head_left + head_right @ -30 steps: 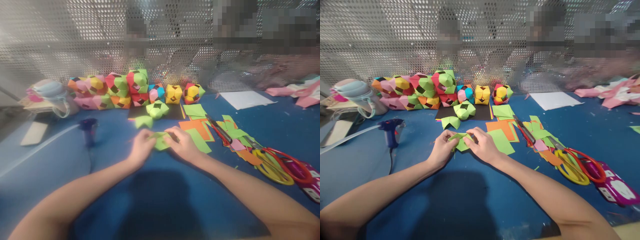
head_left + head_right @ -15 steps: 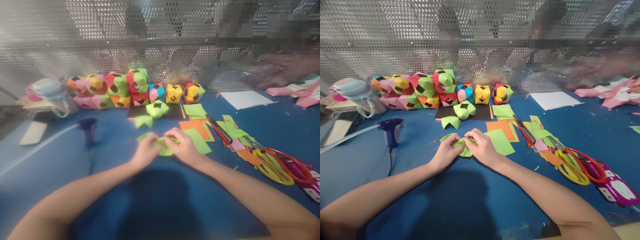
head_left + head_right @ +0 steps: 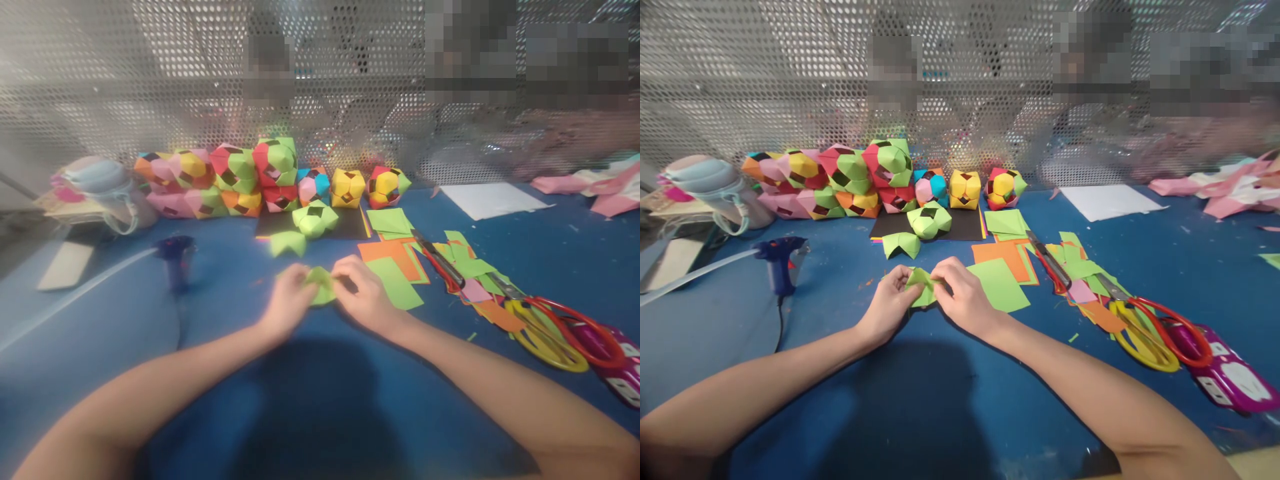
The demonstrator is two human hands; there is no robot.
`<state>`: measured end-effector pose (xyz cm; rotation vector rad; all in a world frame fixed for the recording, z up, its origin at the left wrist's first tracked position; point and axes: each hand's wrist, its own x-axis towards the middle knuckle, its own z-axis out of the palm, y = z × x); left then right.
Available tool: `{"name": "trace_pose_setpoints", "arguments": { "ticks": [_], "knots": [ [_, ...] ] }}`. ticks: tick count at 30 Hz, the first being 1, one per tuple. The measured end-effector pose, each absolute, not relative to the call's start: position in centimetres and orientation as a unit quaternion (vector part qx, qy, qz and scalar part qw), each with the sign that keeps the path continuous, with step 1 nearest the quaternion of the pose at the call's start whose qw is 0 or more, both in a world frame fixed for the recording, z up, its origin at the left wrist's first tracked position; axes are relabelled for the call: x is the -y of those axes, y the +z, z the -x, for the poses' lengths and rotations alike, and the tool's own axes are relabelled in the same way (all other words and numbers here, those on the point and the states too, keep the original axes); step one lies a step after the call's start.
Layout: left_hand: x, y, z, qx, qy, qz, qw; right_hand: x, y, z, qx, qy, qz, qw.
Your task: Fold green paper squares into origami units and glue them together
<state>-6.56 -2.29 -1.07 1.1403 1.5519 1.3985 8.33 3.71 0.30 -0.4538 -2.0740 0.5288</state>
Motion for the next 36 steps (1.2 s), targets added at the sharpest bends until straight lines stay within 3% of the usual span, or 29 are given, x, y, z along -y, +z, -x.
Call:
{"name": "trace_pose_setpoints", "arguments": {
  "ticks": [6, 15, 29, 36],
  "knots": [
    [2.20, -0.90, 6.59, -0.598, 0.545, -0.454, 0.373, -3.40, 0.81, -8.67, 0.859, 0.226, 0.148, 0.434],
    [2.34, -0.52, 6.48, -0.610, 0.524, -0.463, 0.371, -3.96, 0.31, -8.22, 0.795, 0.399, 0.263, 0.373],
    [2.41, -0.17, 6.32, -0.593, 0.521, -0.475, 0.390, -3.66, 0.46, -8.16, 0.805, 0.348, 0.261, 0.403],
    [2.43, -0.23, 6.18, -0.602, 0.523, -0.481, 0.365, -3.60, 0.66, -8.25, 0.799, 0.381, 0.250, 0.391]
  ]
}}
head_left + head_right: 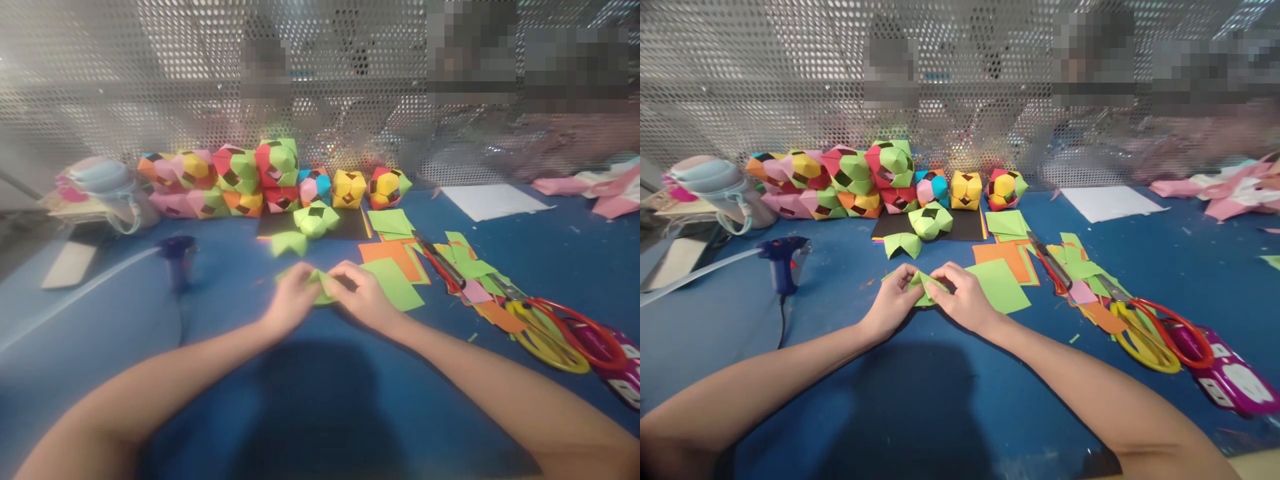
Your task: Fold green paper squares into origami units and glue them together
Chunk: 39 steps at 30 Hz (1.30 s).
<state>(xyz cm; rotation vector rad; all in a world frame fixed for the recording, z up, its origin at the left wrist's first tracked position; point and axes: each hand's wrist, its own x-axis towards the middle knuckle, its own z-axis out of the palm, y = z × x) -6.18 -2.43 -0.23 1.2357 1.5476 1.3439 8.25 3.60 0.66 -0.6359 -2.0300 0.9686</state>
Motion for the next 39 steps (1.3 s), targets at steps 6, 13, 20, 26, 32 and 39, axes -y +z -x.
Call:
{"name": "trace_pose_setpoints", "arguments": {
  "ticks": [6, 13, 20, 26, 32, 39],
  "knots": [
    [2.1, -0.6, 6.6, -0.607, 0.515, -0.493, 0.351, -4.4, 0.8, -8.5, 0.777, 0.445, 0.272, 0.353],
    [1.9, -0.9, 6.7, -0.612, 0.509, -0.495, 0.348, -4.9, 0.1, -8.4, 0.792, 0.406, 0.276, 0.364],
    [2.6, 0.1, 6.3, -0.594, 0.505, -0.495, 0.383, -4.3, 0.2, -8.4, 0.811, 0.301, 0.280, 0.416],
    [2.5, -0.1, 6.0, -0.581, 0.519, -0.498, 0.380, -4.0, 0.1, -8.4, 0.825, 0.236, 0.278, 0.432],
    [2.0, -0.7, 6.4, -0.601, 0.510, -0.500, 0.358, -4.1, 0.3, -8.6, 0.822, 0.315, 0.239, 0.410],
    [1.9, -0.6, 6.5, -0.610, 0.507, -0.483, 0.371, -4.5, 0.0, -8.5, 0.828, 0.312, 0.221, 0.410]
  ]
}}
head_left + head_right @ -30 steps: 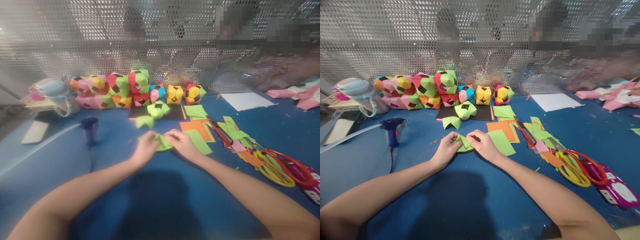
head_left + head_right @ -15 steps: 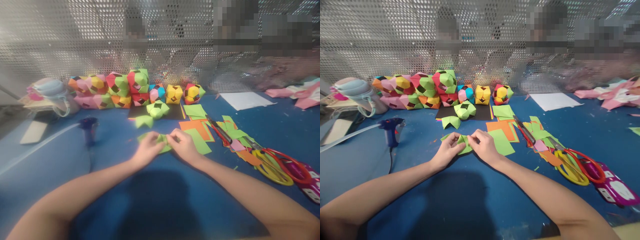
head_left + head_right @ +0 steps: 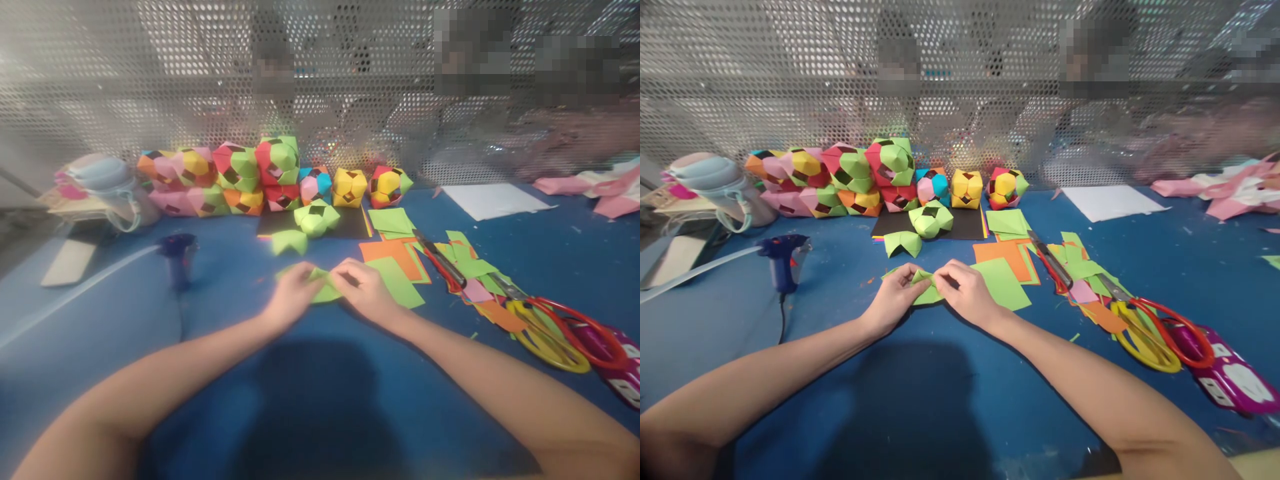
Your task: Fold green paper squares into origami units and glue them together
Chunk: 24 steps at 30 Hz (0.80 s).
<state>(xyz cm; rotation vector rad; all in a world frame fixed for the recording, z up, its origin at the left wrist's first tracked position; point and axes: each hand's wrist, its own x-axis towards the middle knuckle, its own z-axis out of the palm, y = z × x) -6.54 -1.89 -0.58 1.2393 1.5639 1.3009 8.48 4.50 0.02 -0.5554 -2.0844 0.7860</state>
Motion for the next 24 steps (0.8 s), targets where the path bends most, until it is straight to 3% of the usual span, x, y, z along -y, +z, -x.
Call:
{"name": "trace_pose_setpoints", "arguments": {
  "ticks": [6, 24],
  "knots": [
    [1.95, -0.52, 6.63, -0.601, 0.511, -0.481, 0.384, -4.27, -0.14, -8.37, 0.841, 0.241, 0.221, 0.432],
    [2.25, 0.04, 6.22, -0.606, 0.453, -0.554, 0.348, -4.03, -0.07, -8.50, 0.843, 0.242, 0.191, 0.440]
  ]
}}
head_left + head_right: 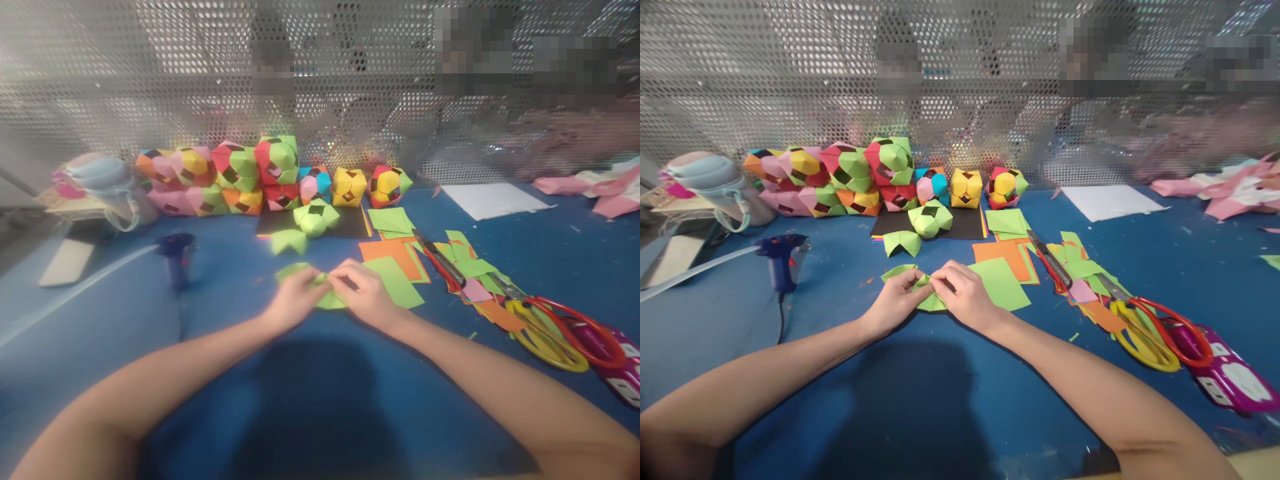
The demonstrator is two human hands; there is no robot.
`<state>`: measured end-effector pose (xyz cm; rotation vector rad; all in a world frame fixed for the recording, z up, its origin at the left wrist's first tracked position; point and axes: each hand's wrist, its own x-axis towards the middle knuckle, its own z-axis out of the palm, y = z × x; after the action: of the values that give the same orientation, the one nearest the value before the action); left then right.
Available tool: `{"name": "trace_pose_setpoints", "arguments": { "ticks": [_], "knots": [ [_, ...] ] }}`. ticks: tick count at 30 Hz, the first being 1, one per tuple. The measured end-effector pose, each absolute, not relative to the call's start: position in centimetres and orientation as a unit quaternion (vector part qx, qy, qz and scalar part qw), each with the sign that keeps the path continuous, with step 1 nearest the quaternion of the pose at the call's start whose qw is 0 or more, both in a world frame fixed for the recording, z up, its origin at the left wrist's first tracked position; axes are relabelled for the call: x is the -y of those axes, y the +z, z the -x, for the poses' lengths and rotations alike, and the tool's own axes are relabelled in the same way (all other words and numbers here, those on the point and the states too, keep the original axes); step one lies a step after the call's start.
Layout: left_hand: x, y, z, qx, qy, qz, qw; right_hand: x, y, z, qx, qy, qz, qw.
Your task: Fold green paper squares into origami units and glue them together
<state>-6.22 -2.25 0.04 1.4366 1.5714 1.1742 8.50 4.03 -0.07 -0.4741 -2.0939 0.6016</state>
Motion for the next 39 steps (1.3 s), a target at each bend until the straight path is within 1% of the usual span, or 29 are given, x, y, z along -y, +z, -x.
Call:
{"name": "trace_pose_setpoints", "arguments": {
  "ticks": [7, 10, 14, 16, 21, 26, 32, 36, 39],
  "knots": [
    [2.5, 0.6, 6.0, -0.594, 0.435, -0.576, 0.355, -3.9, 0.2, -8.5, 0.840, 0.252, 0.190, 0.442],
    [2.2, 0.1, 6.3, -0.605, 0.459, -0.555, 0.338, -4.0, 0.1, -8.5, 0.832, 0.275, 0.208, 0.435],
    [1.7, -0.9, 7.1, -0.621, 0.508, -0.499, 0.328, -4.3, -0.4, -8.4, 0.827, 0.298, 0.261, 0.400],
    [1.5, -1.1, 7.2, -0.618, 0.519, -0.486, 0.336, -4.5, -0.6, -8.4, 0.829, 0.289, 0.269, 0.395],
    [1.7, -0.5, 6.8, -0.612, 0.514, -0.479, 0.363, -4.6, -0.8, -8.3, 0.836, 0.245, 0.256, 0.418],
    [2.0, -0.1, 6.4, -0.637, 0.495, -0.484, 0.339, -4.2, -0.8, -8.3, 0.850, 0.220, 0.242, 0.412],
    [2.2, 0.1, 6.4, -0.640, 0.501, -0.490, 0.315, -4.0, -0.4, -8.5, 0.853, 0.251, 0.228, 0.396],
    [2.2, 0.0, 6.4, -0.636, 0.499, -0.495, 0.319, -4.0, -0.5, -8.5, 0.853, 0.225, 0.232, 0.410],
    [2.2, 0.1, 6.3, -0.615, 0.508, -0.496, 0.343, -4.1, -0.7, -8.4, 0.857, 0.200, 0.229, 0.417]
  ]
}}
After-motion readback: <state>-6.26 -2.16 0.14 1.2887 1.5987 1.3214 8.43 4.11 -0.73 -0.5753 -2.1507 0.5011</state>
